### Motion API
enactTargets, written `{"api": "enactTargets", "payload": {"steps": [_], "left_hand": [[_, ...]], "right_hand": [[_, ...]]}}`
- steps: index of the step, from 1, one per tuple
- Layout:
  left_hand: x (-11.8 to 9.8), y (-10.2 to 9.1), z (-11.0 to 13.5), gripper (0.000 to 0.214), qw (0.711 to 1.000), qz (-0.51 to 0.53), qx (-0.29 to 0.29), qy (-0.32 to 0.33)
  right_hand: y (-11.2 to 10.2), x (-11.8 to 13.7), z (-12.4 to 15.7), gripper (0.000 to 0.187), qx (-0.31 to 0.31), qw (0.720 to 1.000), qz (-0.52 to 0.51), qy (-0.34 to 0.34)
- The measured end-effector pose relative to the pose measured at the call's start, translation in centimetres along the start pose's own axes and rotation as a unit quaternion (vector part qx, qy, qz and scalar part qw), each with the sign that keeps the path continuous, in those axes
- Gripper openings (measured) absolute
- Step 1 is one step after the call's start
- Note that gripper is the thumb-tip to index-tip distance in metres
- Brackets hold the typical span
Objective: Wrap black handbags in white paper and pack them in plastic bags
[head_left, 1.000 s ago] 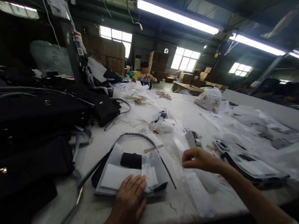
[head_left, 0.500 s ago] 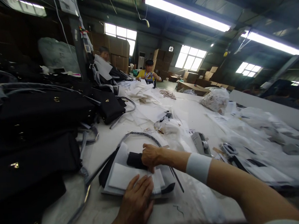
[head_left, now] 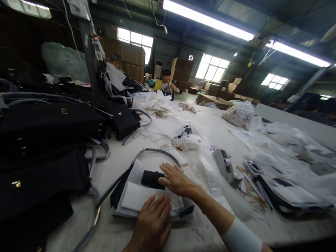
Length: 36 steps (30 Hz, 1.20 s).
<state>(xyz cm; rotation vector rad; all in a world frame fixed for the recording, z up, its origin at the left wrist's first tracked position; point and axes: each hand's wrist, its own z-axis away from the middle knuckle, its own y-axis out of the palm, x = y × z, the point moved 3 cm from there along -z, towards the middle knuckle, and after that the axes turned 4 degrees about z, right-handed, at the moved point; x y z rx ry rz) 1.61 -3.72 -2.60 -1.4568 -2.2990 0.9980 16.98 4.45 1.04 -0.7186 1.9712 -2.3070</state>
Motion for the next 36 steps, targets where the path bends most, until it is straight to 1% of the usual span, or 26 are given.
{"api": "enactTargets", "payload": {"steps": [2,3,5,7,8,9,11,13,14,16,18,20,23,25,26,28,31,33,35,36], "left_hand": [[0.0,-0.1,-0.1,0.037,1.0,-0.005,0.0,0.0],[0.0,-0.2,-0.2,0.037,1.0,-0.006,0.001,0.0],[0.0,-0.2,-0.2,0.037,1.0,-0.006,0.001,0.003],[0.0,-0.2,-0.2,0.036,1.0,-0.007,0.0,0.01],[0.0,-0.2,-0.1,0.036,1.0,-0.008,-0.001,0.013],[0.0,-0.2,-0.1,0.036,1.0,-0.008,-0.002,0.014],[0.0,-0.2,0.0,0.038,1.0,-0.006,-0.001,0.014],[0.0,-0.1,0.0,0.041,1.0,-0.004,0.006,0.014],[-0.1,-0.1,0.1,0.042,1.0,-0.003,0.011,0.016],[-0.2,-0.1,0.1,0.044,1.0,-0.004,0.016,0.019],[-0.2,-0.1,0.1,0.044,1.0,-0.005,0.017,0.018],[-0.2,-0.2,0.1,0.043,1.0,-0.004,0.02,0.014],[-0.1,-0.1,0.2,0.042,1.0,0.008,0.028,0.006],[0.0,0.2,0.5,0.041,0.999,0.023,0.044,-0.002],[0.1,0.3,0.6,0.042,0.998,0.027,0.055,-0.005],[0.2,0.5,0.9,0.045,0.997,0.021,0.068,-0.002],[0.5,0.4,1.1,0.048,0.996,0.005,0.089,0.017],[1.0,-0.3,0.9,0.049,0.993,0.004,0.116,0.024],[2.0,-1.6,0.7,0.048,0.99,-0.011,0.138,0.025],[2.7,-2.4,0.6,0.046,0.989,-0.028,0.145,0.025]], "right_hand": [[2.0,-0.1,-0.4,0.072,0.033,0.999,-0.002,0.013],[2.4,-0.3,-0.8,0.074,0.046,0.999,-0.009,0.02],[1.9,-0.3,-1.4,0.072,0.061,0.997,-0.033,0.029],[0.6,0.1,-1.3,0.07,0.058,0.996,-0.056,0.034],[0.1,0.3,-0.8,0.069,0.041,0.997,-0.058,0.034],[-0.1,0.5,-0.1,0.067,0.011,0.998,-0.05,0.028],[0.6,0.6,2.0,0.063,-0.073,0.997,-0.01,-0.009],[2.8,0.3,4.5,0.053,-0.164,0.983,0.051,-0.068],[4.1,-0.1,5.6,0.048,-0.196,0.973,0.077,-0.092],[6.4,-1.2,7.1,0.046,-0.236,0.959,0.117,-0.107],[7.2,-1.8,7.6,0.046,-0.247,0.952,0.146,-0.11],[6.5,-1.5,7.6,0.044,-0.239,0.949,0.171,-0.112],[4.4,0.6,7.5,0.046,-0.241,0.945,0.201,-0.092],[4.0,2.6,7.7,0.056,-0.243,0.944,0.201,-0.097],[4.2,3.6,7.8,0.062,-0.246,0.944,0.191,-0.11],[5.4,5.1,8.1,0.07,-0.266,0.941,0.159,-0.139],[7.4,5.5,8.2,0.076,-0.317,0.932,0.112,-0.137],[8.1,5.2,8.2,0.081,-0.323,0.932,0.101,-0.128],[8.5,5.0,8.2,0.084,-0.309,0.934,0.114,-0.136],[8.6,5.0,8.2,0.082,-0.3,0.935,0.129,-0.14]]}}
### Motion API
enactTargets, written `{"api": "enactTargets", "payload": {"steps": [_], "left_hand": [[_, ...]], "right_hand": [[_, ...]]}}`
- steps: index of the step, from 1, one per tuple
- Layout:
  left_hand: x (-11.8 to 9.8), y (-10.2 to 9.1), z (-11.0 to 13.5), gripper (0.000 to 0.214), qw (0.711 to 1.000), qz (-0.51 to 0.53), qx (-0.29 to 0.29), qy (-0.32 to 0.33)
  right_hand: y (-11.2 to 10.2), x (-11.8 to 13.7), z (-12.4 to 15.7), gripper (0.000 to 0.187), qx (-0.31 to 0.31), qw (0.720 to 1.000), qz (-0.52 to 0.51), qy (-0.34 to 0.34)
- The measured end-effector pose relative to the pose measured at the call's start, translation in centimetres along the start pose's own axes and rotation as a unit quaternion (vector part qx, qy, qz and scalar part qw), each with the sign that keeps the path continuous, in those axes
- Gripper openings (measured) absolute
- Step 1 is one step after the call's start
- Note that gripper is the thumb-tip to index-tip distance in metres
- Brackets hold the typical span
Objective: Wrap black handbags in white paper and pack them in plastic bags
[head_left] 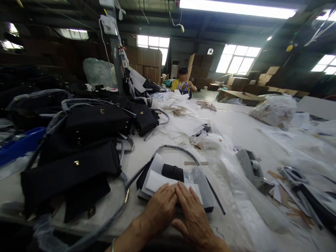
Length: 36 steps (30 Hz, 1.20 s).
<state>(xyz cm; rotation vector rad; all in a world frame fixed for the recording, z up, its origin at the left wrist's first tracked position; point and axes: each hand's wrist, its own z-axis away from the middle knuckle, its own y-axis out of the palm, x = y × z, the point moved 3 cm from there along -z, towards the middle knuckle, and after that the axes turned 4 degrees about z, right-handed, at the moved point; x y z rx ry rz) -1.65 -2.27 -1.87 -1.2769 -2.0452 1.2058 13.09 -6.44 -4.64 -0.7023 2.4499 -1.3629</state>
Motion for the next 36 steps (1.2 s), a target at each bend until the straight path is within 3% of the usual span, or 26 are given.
{"api": "enactTargets", "payload": {"steps": [4,8,11,16,19,23,26,31,36], "left_hand": [[3.9,-2.7,2.1,0.051,0.997,-0.062,0.038,-0.016],[6.3,-3.0,4.5,0.055,0.995,-0.076,0.039,-0.047],[5.5,-1.8,4.6,0.048,0.995,-0.053,0.015,-0.088],[1.5,0.2,3.5,0.051,0.992,-0.064,-0.037,-0.1],[1.1,0.6,4.0,0.057,0.993,-0.076,-0.063,-0.071],[1.7,0.7,5.2,0.05,0.992,-0.077,-0.092,-0.047],[1.5,0.8,5.8,0.051,0.991,-0.105,-0.078,-0.036],[1.2,0.8,6.1,0.054,0.981,-0.192,-0.026,-0.011],[1.8,0.5,5.8,0.051,0.979,-0.201,-0.04,-0.001]], "right_hand": [[0.6,0.3,0.1,0.062,0.003,0.998,0.061,-0.009],[1.2,-0.2,-0.2,0.061,0.014,0.996,0.081,-0.024],[0.6,-2.4,-0.7,0.057,0.049,0.996,0.068,-0.043],[-1.9,-6.0,-0.8,0.056,0.085,0.993,0.03,-0.079],[-2.1,-5.1,-0.6,0.057,0.069,0.995,0.033,-0.064],[-0.5,-2.5,-0.5,0.047,-0.031,0.998,0.028,-0.037],[0.4,-1.8,-0.1,0.041,-0.082,0.996,0.018,-0.025],[0.1,-2.0,0.0,0.038,-0.087,0.996,0.021,-0.031],[-0.1,-1.2,-1.2,0.036,-0.066,0.997,0.015,-0.032]]}}
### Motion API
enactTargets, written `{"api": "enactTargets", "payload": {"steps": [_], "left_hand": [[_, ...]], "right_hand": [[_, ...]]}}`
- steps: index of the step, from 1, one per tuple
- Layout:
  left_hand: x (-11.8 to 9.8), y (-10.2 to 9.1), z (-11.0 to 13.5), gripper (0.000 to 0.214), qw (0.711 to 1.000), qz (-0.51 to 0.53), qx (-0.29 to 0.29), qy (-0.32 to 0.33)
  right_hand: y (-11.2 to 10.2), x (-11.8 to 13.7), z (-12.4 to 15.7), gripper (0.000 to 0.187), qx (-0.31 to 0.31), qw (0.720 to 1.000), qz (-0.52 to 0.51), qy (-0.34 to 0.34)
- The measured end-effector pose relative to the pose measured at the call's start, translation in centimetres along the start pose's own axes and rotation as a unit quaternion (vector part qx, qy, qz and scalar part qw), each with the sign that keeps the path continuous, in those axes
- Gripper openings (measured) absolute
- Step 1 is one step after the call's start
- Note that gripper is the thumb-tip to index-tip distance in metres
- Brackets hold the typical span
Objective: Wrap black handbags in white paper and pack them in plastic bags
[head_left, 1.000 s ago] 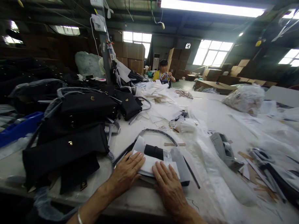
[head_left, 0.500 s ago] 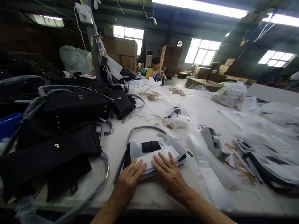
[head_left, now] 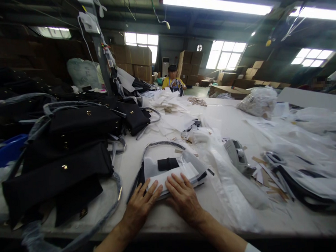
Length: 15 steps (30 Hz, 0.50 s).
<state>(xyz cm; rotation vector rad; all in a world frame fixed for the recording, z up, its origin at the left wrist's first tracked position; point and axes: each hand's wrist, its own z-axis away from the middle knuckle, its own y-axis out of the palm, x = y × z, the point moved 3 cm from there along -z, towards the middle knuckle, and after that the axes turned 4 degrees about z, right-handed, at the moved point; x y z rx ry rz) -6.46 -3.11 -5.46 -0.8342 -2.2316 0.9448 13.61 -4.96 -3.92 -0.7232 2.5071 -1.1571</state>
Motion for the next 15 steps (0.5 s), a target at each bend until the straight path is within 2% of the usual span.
{"api": "enactTargets", "payload": {"steps": [4,9,12,15], "left_hand": [[-0.6,0.5,0.2,0.053,1.0,-0.023,-0.006,-0.011],[-1.5,2.0,0.3,0.057,0.994,-0.1,0.041,-0.005],[-1.0,2.7,-0.2,0.051,0.992,-0.11,0.052,0.033],[0.3,2.7,-0.9,0.054,0.994,-0.079,0.051,0.057]], "right_hand": [[0.6,0.7,-0.6,0.041,-0.003,0.999,0.027,-0.038],[1.7,0.8,-0.2,0.039,-0.006,0.997,0.061,-0.053],[2.4,0.8,-0.1,0.037,-0.014,0.996,0.079,-0.046],[2.6,0.8,-0.8,0.039,-0.017,0.996,0.085,-0.031]]}}
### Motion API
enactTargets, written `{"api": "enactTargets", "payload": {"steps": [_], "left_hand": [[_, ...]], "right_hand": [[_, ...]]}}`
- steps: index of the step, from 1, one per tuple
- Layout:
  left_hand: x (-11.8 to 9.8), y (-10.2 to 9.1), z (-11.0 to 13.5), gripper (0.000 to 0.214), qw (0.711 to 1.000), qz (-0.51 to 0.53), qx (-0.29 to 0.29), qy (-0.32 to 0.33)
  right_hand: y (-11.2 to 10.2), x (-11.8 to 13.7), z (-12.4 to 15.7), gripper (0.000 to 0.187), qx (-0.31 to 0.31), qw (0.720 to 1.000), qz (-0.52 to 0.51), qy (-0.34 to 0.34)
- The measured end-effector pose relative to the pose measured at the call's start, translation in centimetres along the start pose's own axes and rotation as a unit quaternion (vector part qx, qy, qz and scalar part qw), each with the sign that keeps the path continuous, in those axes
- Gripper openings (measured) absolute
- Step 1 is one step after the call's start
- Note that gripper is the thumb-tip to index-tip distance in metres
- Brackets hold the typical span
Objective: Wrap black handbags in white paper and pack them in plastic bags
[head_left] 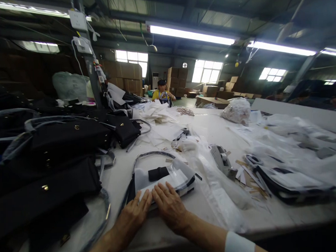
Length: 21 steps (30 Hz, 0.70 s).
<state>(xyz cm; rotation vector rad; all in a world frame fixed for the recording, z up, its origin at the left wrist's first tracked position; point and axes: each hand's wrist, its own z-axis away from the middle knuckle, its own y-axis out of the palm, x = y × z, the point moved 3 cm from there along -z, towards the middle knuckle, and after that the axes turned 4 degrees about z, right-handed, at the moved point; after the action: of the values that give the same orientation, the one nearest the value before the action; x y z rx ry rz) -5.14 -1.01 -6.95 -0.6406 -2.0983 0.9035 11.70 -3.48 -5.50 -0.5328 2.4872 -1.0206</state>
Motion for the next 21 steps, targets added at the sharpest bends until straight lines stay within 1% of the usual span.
{"api": "enactTargets", "payload": {"steps": [2,4,7,9,12,15,17,19,21], "left_hand": [[1.2,-0.1,-0.3,0.057,0.999,0.032,-0.01,0.001],[2.4,-0.4,-0.7,0.059,0.998,0.061,-0.033,-0.009],[3.7,-0.7,-1.3,0.065,0.995,0.076,-0.059,-0.027],[4.0,-1.0,-1.7,0.067,0.994,0.067,-0.071,-0.052],[3.8,-1.6,-1.9,0.067,0.99,0.052,-0.108,-0.076],[3.5,-1.9,-1.2,0.064,0.987,0.024,-0.148,-0.064],[3.7,-1.7,-0.3,0.061,0.985,0.018,-0.163,-0.053],[4.1,-1.5,0.7,0.06,0.984,0.034,-0.172,-0.043],[4.3,-1.2,1.5,0.059,0.982,0.059,-0.175,-0.047]], "right_hand": [[-0.1,-0.2,-0.9,0.041,-0.006,1.0,0.001,0.01],[-0.4,-0.6,-2.0,0.04,-0.018,1.0,0.003,0.017],[-0.7,-1.2,-3.8,0.035,-0.024,1.0,0.005,0.015],[-0.6,-1.4,-4.8,0.03,-0.008,1.0,0.003,0.006],[-0.3,-1.1,-5.8,0.019,0.033,0.999,-0.003,-0.006],[0.0,0.1,-6.2,0.011,0.067,0.998,-0.007,-0.017],[-0.1,0.7,-6.4,0.009,0.09,0.996,-0.01,-0.012],[-0.8,0.7,-6.3,0.015,0.113,0.993,-0.037,-0.003],[-2.3,-0.2,-6.0,0.027,0.122,0.988,-0.1,0.004]]}}
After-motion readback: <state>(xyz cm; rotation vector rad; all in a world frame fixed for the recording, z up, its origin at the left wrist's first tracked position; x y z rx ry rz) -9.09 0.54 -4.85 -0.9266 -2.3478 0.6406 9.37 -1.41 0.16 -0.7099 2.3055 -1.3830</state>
